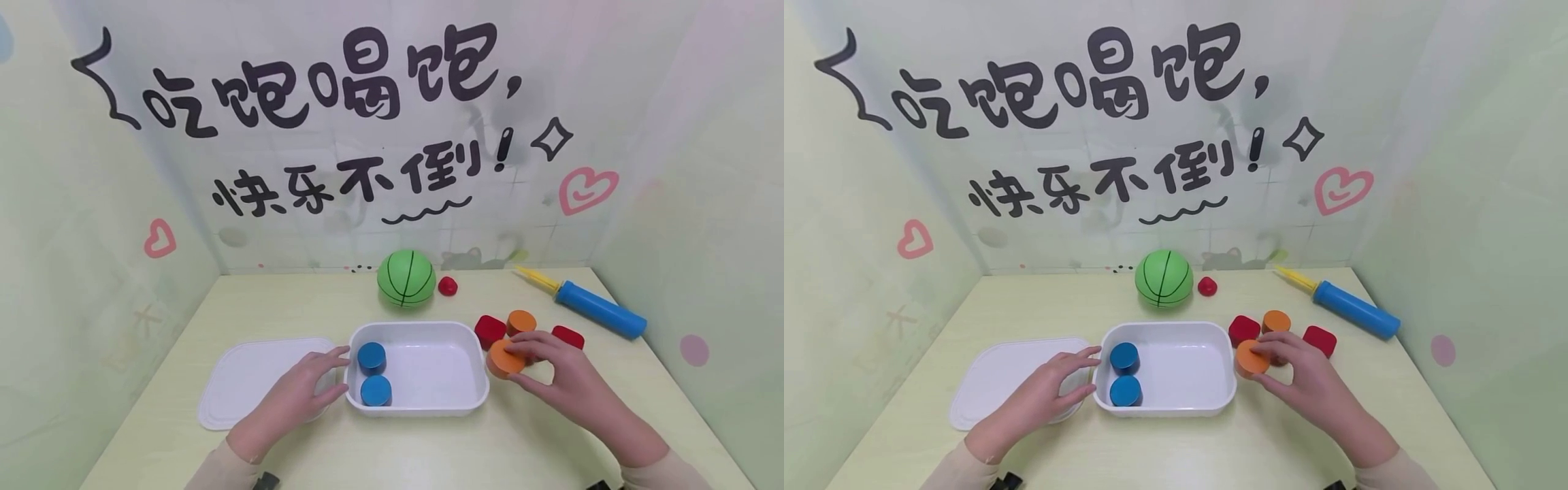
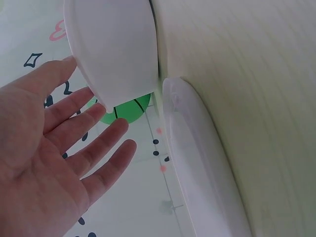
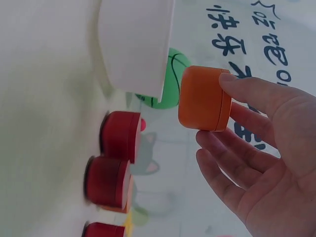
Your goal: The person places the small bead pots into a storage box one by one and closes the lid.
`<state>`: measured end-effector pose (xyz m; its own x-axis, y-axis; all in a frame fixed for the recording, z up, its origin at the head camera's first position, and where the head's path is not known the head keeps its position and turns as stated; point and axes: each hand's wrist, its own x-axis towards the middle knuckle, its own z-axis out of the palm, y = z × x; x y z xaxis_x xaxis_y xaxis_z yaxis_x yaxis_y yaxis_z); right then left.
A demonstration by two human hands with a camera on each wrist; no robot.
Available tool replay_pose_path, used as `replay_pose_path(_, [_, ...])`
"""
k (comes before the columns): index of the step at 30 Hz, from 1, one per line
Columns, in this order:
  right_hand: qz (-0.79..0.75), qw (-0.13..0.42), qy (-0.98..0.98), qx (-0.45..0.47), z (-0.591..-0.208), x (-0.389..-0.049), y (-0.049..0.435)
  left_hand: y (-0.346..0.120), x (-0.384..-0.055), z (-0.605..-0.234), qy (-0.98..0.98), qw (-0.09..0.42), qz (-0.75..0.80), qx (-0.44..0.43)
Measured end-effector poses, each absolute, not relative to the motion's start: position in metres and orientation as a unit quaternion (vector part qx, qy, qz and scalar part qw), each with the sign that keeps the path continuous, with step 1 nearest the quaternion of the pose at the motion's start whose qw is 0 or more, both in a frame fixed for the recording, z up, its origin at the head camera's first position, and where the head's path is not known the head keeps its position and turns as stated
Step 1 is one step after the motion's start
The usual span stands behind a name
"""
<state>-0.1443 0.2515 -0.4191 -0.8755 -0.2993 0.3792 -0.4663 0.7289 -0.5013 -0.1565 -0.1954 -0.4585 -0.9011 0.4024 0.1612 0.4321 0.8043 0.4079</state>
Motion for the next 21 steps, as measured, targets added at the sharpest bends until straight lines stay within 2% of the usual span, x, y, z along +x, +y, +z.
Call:
replay_pose_path(14, [0.343, 0.067, -0.903, 0.251, -0.423, -0.164, 0.201, -0.195, -0.156, -0.458, -0.950, 0.030, -0.227, -0.214])
replay_pose_path(21, [0.349, 0.008, -0.897, 0.270, -0.433, -0.179, 0.173, -0.194, -0.157, -0.458, -0.951, 0.023, -0.227, -0.208])
